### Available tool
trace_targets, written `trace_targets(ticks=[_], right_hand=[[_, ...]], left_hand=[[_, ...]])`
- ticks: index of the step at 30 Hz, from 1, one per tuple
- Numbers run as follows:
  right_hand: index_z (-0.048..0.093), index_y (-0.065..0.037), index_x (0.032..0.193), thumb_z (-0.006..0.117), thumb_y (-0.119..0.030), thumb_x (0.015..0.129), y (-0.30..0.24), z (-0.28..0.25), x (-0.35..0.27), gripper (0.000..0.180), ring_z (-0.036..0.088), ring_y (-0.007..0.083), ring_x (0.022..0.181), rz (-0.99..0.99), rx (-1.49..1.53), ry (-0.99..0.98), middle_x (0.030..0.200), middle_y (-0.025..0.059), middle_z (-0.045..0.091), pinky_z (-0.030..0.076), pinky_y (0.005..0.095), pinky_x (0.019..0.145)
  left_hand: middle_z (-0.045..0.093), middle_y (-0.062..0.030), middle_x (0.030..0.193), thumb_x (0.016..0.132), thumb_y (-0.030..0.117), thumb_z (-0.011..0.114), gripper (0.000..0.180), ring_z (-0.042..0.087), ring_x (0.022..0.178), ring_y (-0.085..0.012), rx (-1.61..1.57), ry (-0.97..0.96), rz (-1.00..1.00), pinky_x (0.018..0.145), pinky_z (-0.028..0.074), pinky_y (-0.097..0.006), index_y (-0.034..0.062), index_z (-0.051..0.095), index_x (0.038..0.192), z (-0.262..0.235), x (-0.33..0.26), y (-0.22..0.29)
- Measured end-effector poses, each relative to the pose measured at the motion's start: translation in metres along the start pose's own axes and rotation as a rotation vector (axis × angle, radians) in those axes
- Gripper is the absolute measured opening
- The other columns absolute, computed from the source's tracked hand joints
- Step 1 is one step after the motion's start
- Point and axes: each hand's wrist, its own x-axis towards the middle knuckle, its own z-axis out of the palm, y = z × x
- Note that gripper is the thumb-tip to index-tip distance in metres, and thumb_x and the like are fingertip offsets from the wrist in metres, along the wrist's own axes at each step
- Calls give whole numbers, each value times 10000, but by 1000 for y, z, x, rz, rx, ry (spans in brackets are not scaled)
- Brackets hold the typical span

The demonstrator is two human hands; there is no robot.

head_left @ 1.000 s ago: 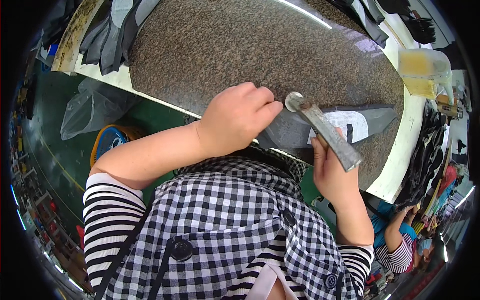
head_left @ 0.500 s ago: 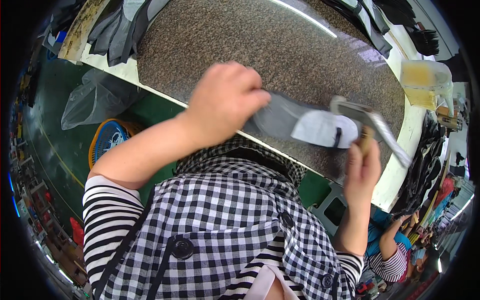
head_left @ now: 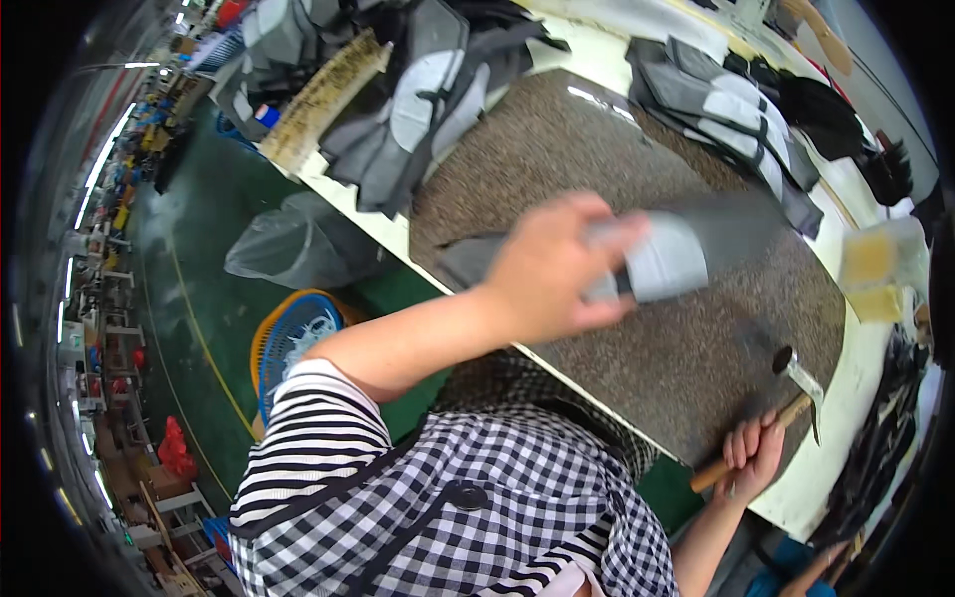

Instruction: The recorder is trimming and hammering shoe components at a workstation.

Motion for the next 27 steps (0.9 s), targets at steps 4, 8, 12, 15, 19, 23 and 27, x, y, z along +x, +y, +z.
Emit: trace_targets(ticks=[4, 8, 12, 15, 19, 23, 27], right_hand=[[451, -63, 994, 459, -280, 1020, -1, 11, 1, 219, 302, 49, 431, -20, 11, 79, 605, -26, 335, 275, 196, 355], [446, -62, 975, 470, -292, 1014, 0, 16, 7, 234, 298, 54, 424, 6, 17, 49, 599, -23, 332, 256, 205, 357], [445, -78, 976, 480, -302, 1007, -2, 17, 7, 229, 306, 68, 419, 71, -17, 32, 589, -23, 340, 272, 220, 367], [444, -80, 978, 488, -304, 1004, 0, 13, 8, 230, 322, 74, 425, 80, 0, 6, 592, -17, 350, 287, 220, 379], [448, -74, 986, 495, -299, 1002, -6, 12, 7, 230, 341, 82, 439, 106, 13, 15, 604, -5, 365, 305, 226, 397], [447, -75, 967, 472, -309, 1009, -5, 18, 8, 240, 304, 65, 421, 88, 20, 21, 590, -22, 343, 275, 213, 379], [452, -83, 983, 471, -307, 1009, -4, 18, 8, 226, 322, 73, 441, 100, 52, -12, 610, -18, 350, 289, 222, 399]], left_hand=[[413, -242, 1255, 782, 383, 747, 736, 454, 1147, -403, 395, 473, -355, 969, 405, -451, 54, 436, 1363, -52, 16, -84], [337, -219, 1449, 818, 533, 650, 885, 336, 1327, -378, 763, 204, -621, 1042, 297, -544, 74, 273, 1475, -38, -2, -206], [346, -192, 1453, 775, 579, 665, 990, 306, 1353, -344, 929, 178, -525, 1078, 228, -531, 78, 210, 1498, -44, 26, -219], [360, -221, 1417, 754, 473, 723, 926, 331, 1330, -361, 794, 89, -225, 1074, 255, -509, 45, 294, 1454, -39, 71, -148], [357, -246, 1410, 705, 348, 787, 861, 326, 1337, -399, 223, -107, 64, 1093, 272, -489, 78, 379, 1413, 33, 133, -79], [357, -244, 1424, 680, 350, 790, 920, 254, 1391, -408, 271, -45, 302, 1112, 202, -561, 154, 330, 1452, 112, 198, -32], [541, -189, 1241, 619, 355, 796, 933, 460, 1245, -350, 287, -269, 97, 1075, 258, -575, 167, 382, 1434, 125, 256, -21]])
